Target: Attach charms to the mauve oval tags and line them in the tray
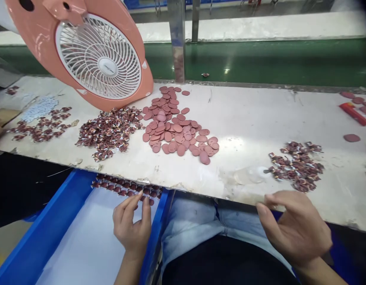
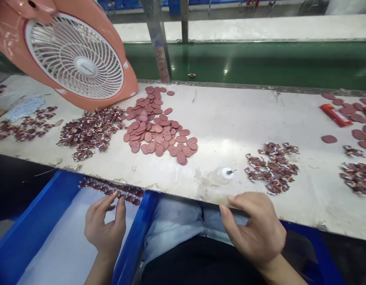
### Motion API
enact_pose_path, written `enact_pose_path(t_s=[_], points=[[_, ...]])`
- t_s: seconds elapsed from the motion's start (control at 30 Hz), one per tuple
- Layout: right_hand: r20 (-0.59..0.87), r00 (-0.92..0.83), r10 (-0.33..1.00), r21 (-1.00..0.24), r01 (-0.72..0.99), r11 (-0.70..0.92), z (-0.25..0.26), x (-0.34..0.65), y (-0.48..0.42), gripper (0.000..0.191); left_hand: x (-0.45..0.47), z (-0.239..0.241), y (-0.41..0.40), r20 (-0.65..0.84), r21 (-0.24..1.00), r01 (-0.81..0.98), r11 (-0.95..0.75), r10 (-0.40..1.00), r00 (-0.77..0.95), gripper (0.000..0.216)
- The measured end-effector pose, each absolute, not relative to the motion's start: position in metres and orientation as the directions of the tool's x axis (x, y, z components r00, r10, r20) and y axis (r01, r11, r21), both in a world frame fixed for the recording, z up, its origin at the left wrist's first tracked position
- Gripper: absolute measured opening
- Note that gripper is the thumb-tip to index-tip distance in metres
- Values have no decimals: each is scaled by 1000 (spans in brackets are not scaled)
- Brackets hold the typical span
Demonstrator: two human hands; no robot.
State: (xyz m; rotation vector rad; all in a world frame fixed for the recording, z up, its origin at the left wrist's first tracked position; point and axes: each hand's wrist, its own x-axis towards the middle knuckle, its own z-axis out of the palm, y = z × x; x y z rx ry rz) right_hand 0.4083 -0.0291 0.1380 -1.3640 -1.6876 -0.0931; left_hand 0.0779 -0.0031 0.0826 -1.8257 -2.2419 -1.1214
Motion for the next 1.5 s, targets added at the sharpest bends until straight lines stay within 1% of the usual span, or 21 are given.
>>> enact_pose_path(t_s=[0.03, 0.07, 0.13, 0.17, 0.2, 0.3, 0.4, 0.5, 0.63, 0.77, 0.9, 1.07, 1.1, 1.13, 1.17, 1.2, 1.27, 1.3, 1.33, 1.4, 1.5], points=[[666, 105, 738, -478, 820, 315, 137, 410, -25, 49, 95, 97, 5, 634, 463, 870, -170, 749, -191, 21], [631, 135, 764, -484, 838, 252, 137, 412, -20, 57, 113, 111, 16, 715, 420, 851, -317, 693, -95, 24], [527, 164, 834, -488, 862, 139, 138, 412, -9, 72, 151, 135, 41, 701, 364, 815, -450, 709, 78, 25], [478, 159, 864, -483, 869, 107, 138, 412, -4, 73, 167, 144, 55, 664, 344, 810, -476, 733, 149, 27], [445, 143, 884, -479, 872, 100, 138, 411, 0, 68, 181, 151, 67, 589, 310, 823, -476, 775, 227, 32], [433, 88, 897, -489, 859, 152, 138, 410, 7, 40, 203, 160, 92, 416, 219, 840, -496, 827, 379, 28], [456, 87, 885, -529, 827, 191, 139, 409, 7, 28, 203, 158, 96, 409, 152, 846, -511, 812, 417, 18], [479, 102, 872, -571, 791, 221, 142, 409, 3, 26, 194, 158, 88, 391, 148, 832, -534, 804, 447, 21], [494, 130, 860, -628, 738, 249, 145, 409, 1, 26, 184, 157, 75, 337, 264, 781, -566, 813, 475, 21], [483, 145, 864, -688, 673, 272, 145, 410, 1, 25, 179, 153, 73, 413, 370, 717, -591, 796, 443, 20], [428, 170, 888, -765, 592, 256, 145, 406, 2, 25, 179, 149, 75, 464, 424, 711, -562, 808, 362, 20], [328, 180, 927, -859, 466, 214, 150, 398, 6, 28, 183, 147, 69, 496, 431, 712, -554, 805, 326, 15], [313, 182, 932, -874, 440, 208, 150, 397, 7, 28, 184, 149, 67, 500, 459, 701, -546, 811, 304, 14], [298, 183, 937, -889, 411, 203, 150, 395, 8, 27, 186, 151, 65, 493, 521, 679, -518, 831, 256, 14], [284, 184, 941, -905, 374, 200, 150, 394, 9, 27, 187, 155, 62, 461, 618, 636, -463, 868, 185, 15], [270, 183, 945, -923, 330, 200, 150, 392, 10, 27, 189, 160, 59, 389, 735, 563, -378, 915, 107, 17], [237, 168, 957, -955, 221, 198, 150, 389, 12, 28, 194, 170, 52, 157, 924, 352, -152, 988, 13, 23], [216, 154, 964, -968, 165, 190, 151, 386, 13, 29, 196, 175, 48, 40, 967, 250, -44, 999, 21, 25], [190, 135, 972, -978, 113, 176, 153, 383, 13, 29, 198, 179, 44, -50, 985, 167, 40, 997, 53, 28], [129, 82, 988, -992, 23, 127, 159, 377, 15, 30, 203, 184, 35, -143, 989, 61, 136, 981, 128, 29], [49, 15, 999, -993, -104, 51, 169, 368, 14, 33, 210, 180, 26, -137, 983, -98, 158, 972, 193, 22]])
